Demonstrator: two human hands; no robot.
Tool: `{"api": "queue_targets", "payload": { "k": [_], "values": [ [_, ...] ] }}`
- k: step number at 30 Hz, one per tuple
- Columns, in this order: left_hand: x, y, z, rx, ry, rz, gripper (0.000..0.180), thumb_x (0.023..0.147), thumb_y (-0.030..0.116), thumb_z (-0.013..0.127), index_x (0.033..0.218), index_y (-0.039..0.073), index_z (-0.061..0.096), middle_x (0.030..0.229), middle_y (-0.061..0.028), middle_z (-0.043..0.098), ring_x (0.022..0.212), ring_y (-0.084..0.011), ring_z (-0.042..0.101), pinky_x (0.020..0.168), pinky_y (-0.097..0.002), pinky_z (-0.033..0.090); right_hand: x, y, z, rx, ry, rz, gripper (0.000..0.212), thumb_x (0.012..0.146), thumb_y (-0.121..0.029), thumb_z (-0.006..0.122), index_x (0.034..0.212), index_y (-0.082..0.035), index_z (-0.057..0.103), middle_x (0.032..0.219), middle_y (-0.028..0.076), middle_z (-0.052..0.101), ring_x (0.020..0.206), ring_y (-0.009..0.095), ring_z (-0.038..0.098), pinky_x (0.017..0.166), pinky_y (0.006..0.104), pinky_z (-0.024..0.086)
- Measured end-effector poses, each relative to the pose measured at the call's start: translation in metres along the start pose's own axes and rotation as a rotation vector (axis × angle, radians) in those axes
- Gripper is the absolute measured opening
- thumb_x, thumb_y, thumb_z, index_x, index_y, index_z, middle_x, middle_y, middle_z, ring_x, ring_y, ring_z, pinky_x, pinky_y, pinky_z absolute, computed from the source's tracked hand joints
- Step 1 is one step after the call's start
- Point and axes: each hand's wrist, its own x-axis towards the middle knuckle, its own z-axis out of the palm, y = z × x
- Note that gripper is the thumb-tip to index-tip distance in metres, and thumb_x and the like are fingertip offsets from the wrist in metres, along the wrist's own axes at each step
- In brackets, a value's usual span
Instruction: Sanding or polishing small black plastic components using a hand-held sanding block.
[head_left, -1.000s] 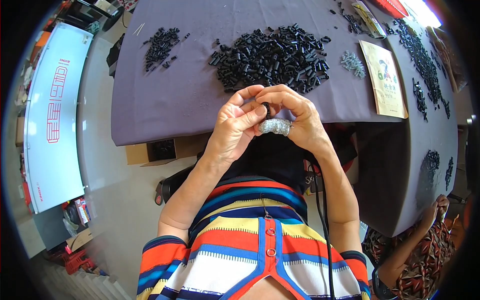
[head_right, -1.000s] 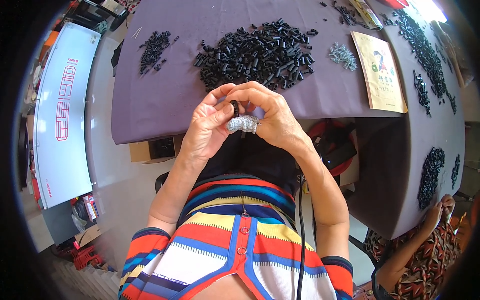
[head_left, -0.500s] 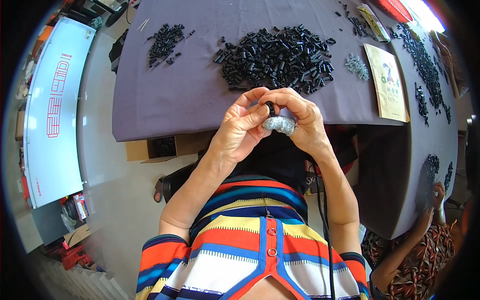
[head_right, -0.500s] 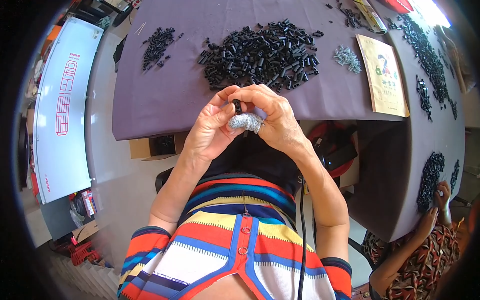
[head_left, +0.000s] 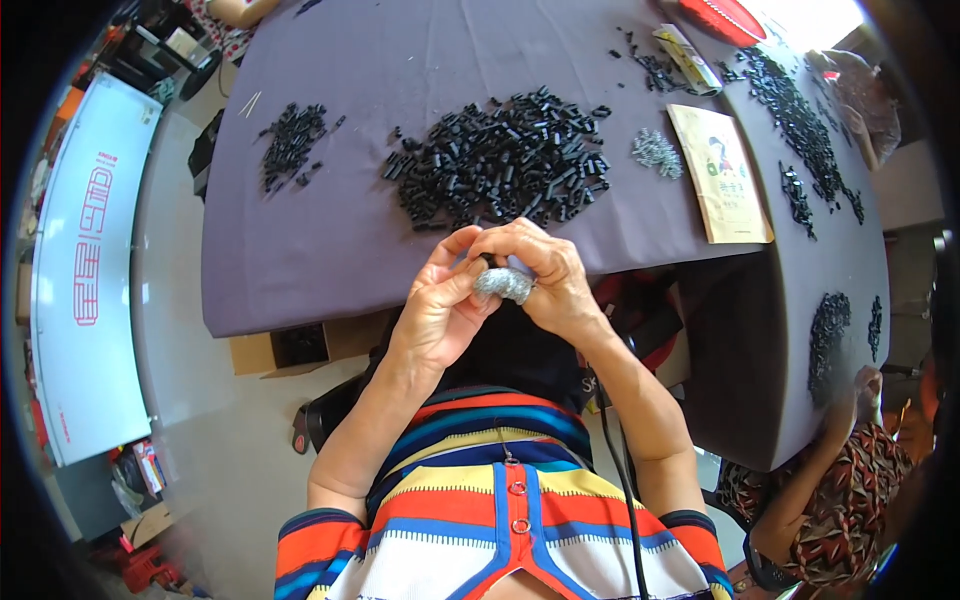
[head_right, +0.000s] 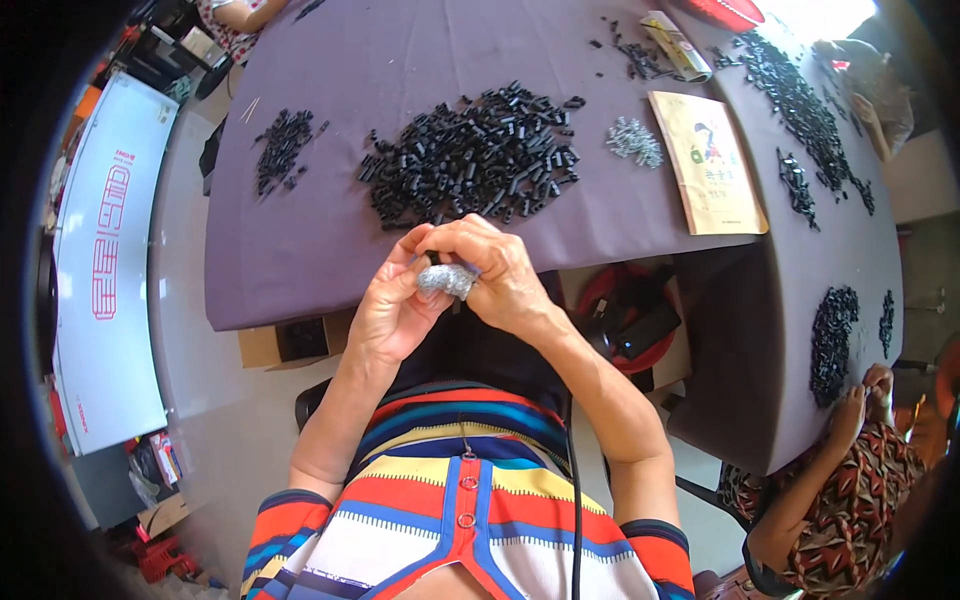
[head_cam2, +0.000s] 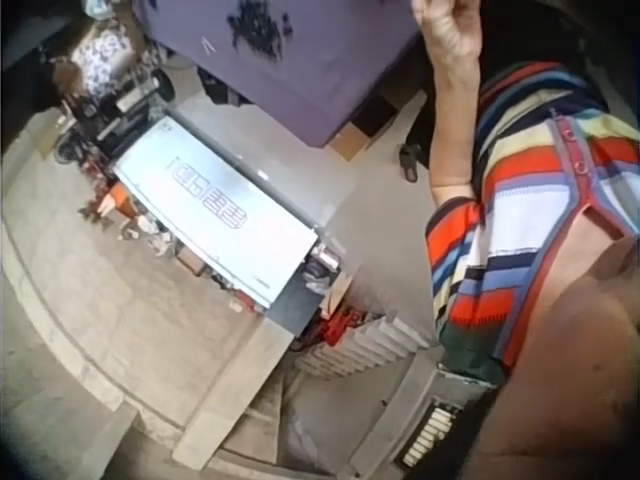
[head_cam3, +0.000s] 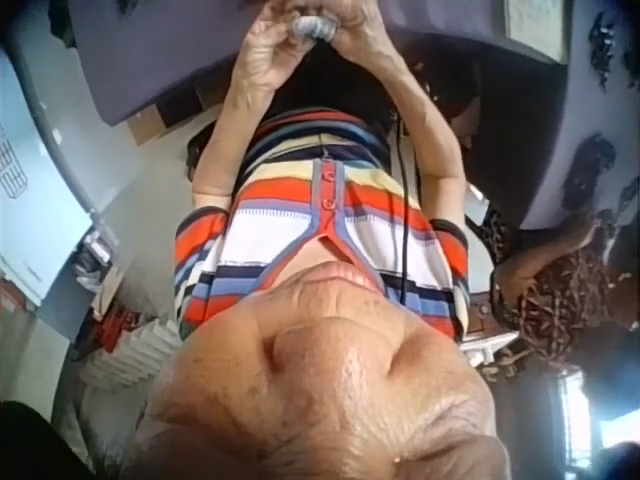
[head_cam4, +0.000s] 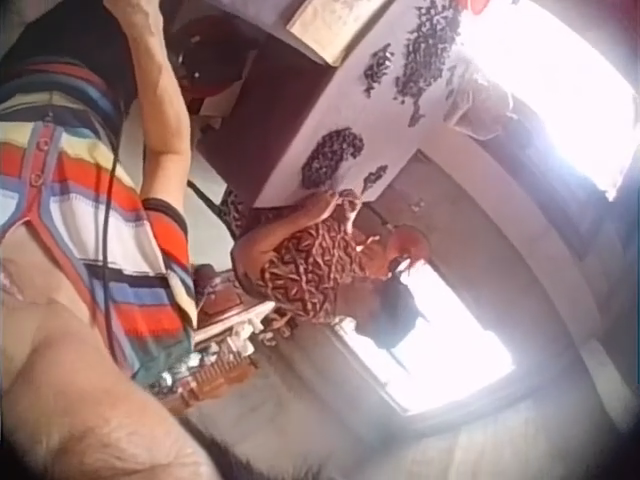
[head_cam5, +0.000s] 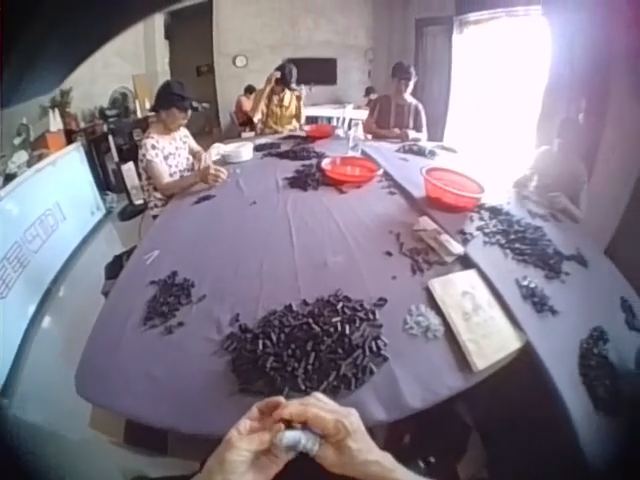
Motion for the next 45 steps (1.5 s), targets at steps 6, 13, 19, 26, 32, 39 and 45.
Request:
{"api": "queue_targets", "payload": {
  "k": [6,13,19,26,32,39,45],
  "values": [
    [0.005,-0.001,0.0,0.016,0.026,-0.01,0.036,0.085,0.004,0.066,0.118,0.011,0.053,0.096,-0.0049,0.063,0.079,-0.0117,0.059,0.063,-0.0248,0.046,0.003,-0.001,-0.007,0.029,-0.034,0.064,0.034,0.07,-0.003,0.073,0.103,-0.005,0.064,0.092,0.006,0.063,0.075,0.017,0.056,0.07,0.0294,0.047],
    [0.011,0.019,-0.009,0.146,0.059,0.05,0.022,0.087,0.003,0.062,0.109,0.004,0.06,0.087,-0.0107,0.064,0.063,-0.012,0.056,0.057,-0.0246,0.045,0.001,0.01,-0.07,-0.194,0.224,0.328,0.021,0.08,-0.002,0.068,0.101,-0.006,0.068,0.087,0.002,0.067,0.075,0.01,0.057,0.069,0.0252,0.048],
    [0.01,0.044,-0.024,0.189,0.056,0.092,0.017,0.09,0.006,0.057,0.106,0.003,0.062,0.089,-0.0088,0.061,0.063,-0.0126,0.054,0.057,-0.0259,0.043,-0.001,0.05,-0.138,-0.825,0.399,0.438,0.019,0.076,0.001,0.057,0.09,-0.007,0.067,0.088,0.014,0.062,0.088,0.034,0.059,0.076,0.0403,0.047],
    [0.004,0.061,-0.032,0.302,0.163,0.185,0.015,0.088,0.006,0.062,0.102,0.003,0.062,0.082,-0.0034,0.061,0.059,-0.0098,0.054,0.052,-0.0237,0.042,0.006,0.067,-0.152,-1.015,0.254,0.435,0.022,0.075,0.001,0.055,0.09,-0.009,0.067,0.092,0.013,0.06,0.096,0.033,0.056,0.081,0.0414,0.046],
    [-0.004,0.086,-0.041,0.979,0.309,0.41,0.012,0.084,0.004,0.067,0.096,0.002,0.065,0.078,0.0008,0.06,0.057,-0.0039,0.048,0.051,-0.0198,0.041,0.006,0.06,-0.154,-1.035,0.173,0.382,0.023,0.073,0.003,0.055,0.089,-0.008,0.068,0.091,0.013,0.06,0.095,0.033,0.055,0.082,0.0409,0.045],
    [-0.007,0.102,-0.051,1.698,0.421,0.656,0.013,0.08,0.002,0.067,0.093,0.002,0.067,0.078,-0.0025,0.058,0.064,-0.0105,0.054,0.059,-0.0244,0.045,0.01,0.056,-0.155,-0.999,0.181,0.363,0.024,0.073,0.003,0.055,0.09,-0.008,0.068,0.09,0.015,0.06,0.096,0.034,0.055,0.083,0.0403,0.045],
    [-0.003,0.105,-0.053,1.911,0.377,0.713,0.016,0.079,0.006,0.067,0.094,0.004,0.067,0.08,-0.0097,0.06,0.066,-0.0236,0.06,0.061,-0.0337,0.047,0.015,0.068,-0.157,-0.938,0.15,0.408,0.017,0.075,-0.003,0.058,0.089,-0.005,0.067,0.089,0.017,0.061,0.093,0.035,0.056,0.083,0.0413,0.045]
  ]
}}
